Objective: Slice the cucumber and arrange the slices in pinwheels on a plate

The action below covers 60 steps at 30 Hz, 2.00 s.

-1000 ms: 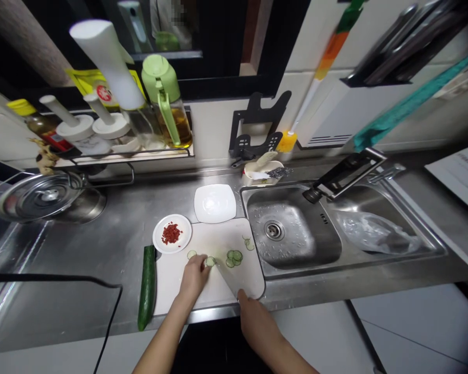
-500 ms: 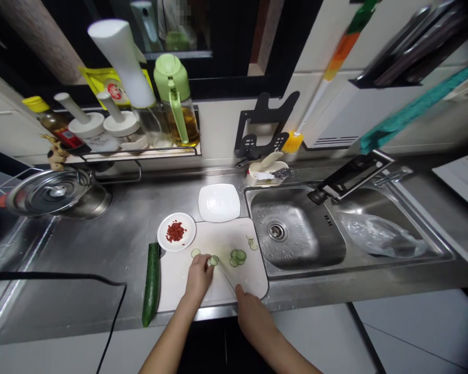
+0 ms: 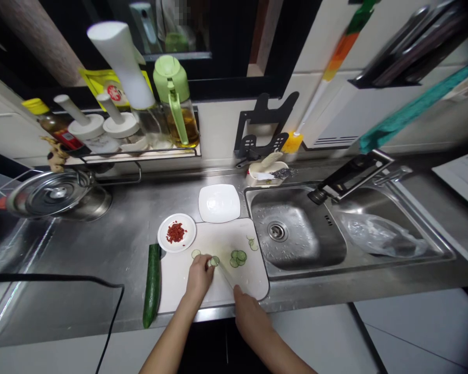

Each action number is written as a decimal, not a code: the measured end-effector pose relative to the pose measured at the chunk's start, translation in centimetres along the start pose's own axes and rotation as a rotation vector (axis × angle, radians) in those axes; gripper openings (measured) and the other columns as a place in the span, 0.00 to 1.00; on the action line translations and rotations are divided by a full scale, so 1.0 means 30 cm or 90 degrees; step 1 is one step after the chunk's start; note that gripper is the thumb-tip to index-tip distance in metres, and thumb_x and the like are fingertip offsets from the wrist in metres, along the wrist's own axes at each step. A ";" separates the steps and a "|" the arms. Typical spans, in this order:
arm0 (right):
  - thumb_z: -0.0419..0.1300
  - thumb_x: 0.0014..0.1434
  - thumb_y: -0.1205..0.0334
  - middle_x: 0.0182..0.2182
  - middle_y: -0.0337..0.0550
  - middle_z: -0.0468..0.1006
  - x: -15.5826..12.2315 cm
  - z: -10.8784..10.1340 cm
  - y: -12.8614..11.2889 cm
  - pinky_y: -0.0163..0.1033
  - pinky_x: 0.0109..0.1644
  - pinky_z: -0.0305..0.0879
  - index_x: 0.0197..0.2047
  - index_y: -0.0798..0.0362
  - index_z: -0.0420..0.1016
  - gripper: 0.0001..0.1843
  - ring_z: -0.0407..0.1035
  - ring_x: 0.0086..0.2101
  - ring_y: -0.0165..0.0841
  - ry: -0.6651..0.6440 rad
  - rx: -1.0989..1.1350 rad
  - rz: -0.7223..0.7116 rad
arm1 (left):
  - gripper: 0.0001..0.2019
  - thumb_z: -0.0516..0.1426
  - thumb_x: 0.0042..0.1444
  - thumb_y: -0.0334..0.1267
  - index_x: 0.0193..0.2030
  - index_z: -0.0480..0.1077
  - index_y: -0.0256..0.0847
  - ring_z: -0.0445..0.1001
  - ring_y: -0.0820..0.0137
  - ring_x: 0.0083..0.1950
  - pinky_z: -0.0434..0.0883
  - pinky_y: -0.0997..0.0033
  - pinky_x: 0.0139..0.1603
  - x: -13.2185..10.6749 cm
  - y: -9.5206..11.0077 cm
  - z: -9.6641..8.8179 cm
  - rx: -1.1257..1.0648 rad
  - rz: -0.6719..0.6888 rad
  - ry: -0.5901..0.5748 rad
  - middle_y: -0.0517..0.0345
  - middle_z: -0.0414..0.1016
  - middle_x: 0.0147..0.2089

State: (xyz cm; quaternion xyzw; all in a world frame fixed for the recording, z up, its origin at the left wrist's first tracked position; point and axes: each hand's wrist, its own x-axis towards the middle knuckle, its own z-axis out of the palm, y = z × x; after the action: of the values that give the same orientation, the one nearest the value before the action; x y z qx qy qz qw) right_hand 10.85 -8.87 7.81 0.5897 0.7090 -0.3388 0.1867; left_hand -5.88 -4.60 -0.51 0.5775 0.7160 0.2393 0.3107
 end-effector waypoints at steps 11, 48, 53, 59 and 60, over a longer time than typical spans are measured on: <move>0.42 0.53 0.81 0.42 0.55 0.76 -0.053 0.041 0.101 0.36 0.45 0.63 0.62 0.60 0.59 0.33 0.70 0.44 0.38 -0.026 -0.015 0.022 | 0.05 0.53 0.51 0.30 0.27 0.68 0.39 0.66 0.75 0.27 0.59 0.77 0.32 0.026 0.032 -0.023 -0.022 -0.080 -0.045 0.64 0.68 0.24; 0.41 0.55 0.81 0.43 0.56 0.76 -0.072 -0.005 0.080 0.37 0.43 0.65 0.62 0.59 0.58 0.31 0.71 0.44 0.40 -0.046 0.009 0.022 | 0.07 0.57 0.47 0.32 0.35 0.72 0.39 0.70 0.68 0.39 0.61 0.73 0.37 0.147 0.259 0.135 0.129 0.000 -0.195 0.53 0.72 0.37; 0.41 0.55 0.80 0.44 0.55 0.76 -0.067 -0.002 0.086 0.37 0.44 0.65 0.61 0.59 0.60 0.31 0.71 0.44 0.39 -0.044 0.013 0.021 | 0.04 0.58 0.46 0.30 0.31 0.70 0.39 0.69 0.70 0.35 0.61 0.74 0.35 0.150 0.258 0.137 0.093 -0.013 -0.194 0.56 0.72 0.34; 0.41 0.55 0.80 0.44 0.56 0.76 -0.061 0.006 0.092 0.37 0.43 0.66 0.62 0.59 0.58 0.31 0.70 0.45 0.39 -0.044 -0.004 0.018 | 0.03 0.56 0.47 0.29 0.29 0.69 0.40 0.66 0.74 0.28 0.58 0.77 0.29 0.150 0.257 0.130 0.048 -0.032 -0.224 0.62 0.71 0.26; 0.41 0.55 0.80 0.44 0.56 0.76 -0.059 0.009 0.094 0.36 0.43 0.66 0.62 0.58 0.58 0.31 0.70 0.45 0.39 -0.042 -0.009 0.019 | 0.03 0.56 0.47 0.29 0.29 0.70 0.40 0.66 0.75 0.28 0.59 0.77 0.30 0.150 0.254 0.129 0.044 -0.027 -0.221 0.62 0.71 0.26</move>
State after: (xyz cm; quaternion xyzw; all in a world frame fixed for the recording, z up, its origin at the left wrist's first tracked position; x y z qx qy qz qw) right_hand 13.93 -10.10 8.07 0.5871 0.6959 -0.3507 0.2191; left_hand 1.45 1.40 1.39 0.6053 0.6716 0.1045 0.4143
